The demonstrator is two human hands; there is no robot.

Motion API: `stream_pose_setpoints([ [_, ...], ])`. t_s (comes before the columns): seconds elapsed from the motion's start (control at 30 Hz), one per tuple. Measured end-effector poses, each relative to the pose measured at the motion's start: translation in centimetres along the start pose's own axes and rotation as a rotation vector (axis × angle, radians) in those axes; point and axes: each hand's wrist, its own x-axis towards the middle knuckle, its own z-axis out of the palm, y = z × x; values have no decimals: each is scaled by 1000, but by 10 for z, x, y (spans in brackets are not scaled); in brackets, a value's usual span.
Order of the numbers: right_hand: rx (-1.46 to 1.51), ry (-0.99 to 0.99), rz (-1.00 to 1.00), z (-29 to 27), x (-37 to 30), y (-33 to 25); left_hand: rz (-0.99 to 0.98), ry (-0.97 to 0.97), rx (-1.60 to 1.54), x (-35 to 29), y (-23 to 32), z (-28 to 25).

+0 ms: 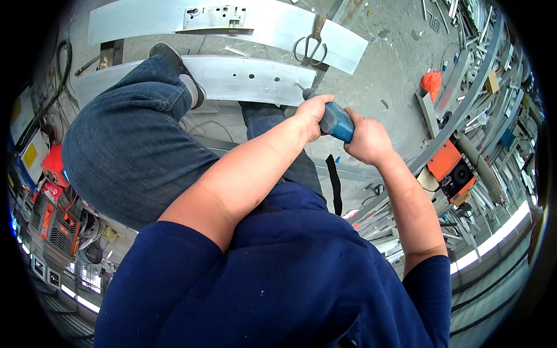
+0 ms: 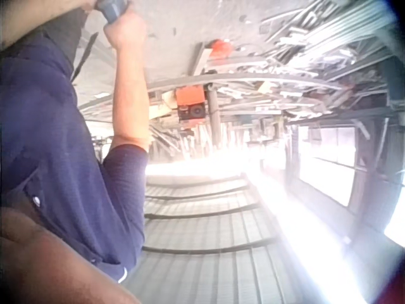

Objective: The person uses a corded drill to make holes in a long metal sheet placed on a workbench. They then switch to an angle grinder to smooth the edges of the drilled holes.

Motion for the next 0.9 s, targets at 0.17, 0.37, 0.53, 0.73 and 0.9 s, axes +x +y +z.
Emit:
stream_pose_setpoints([
  [0.17, -30, 3, -16, -4, 3, 3, -14, -1, -6, -12, 6, 8],
  [0.37, -43, -35, -35, -19, 11, 6, 4, -8, -26, -6, 7, 13],
  [0.53, -28, -45, -69, -35, 18, 8, -2, -12, -126, -3, 13, 24],
  [0.73, -58, -71, -113, -44, 28, 10, 1, -10, -176, -1, 16, 26],
  [0.9, -91, -84, -102, -46, 26, 3, 0, -17, -180, -3, 17, 25],
])
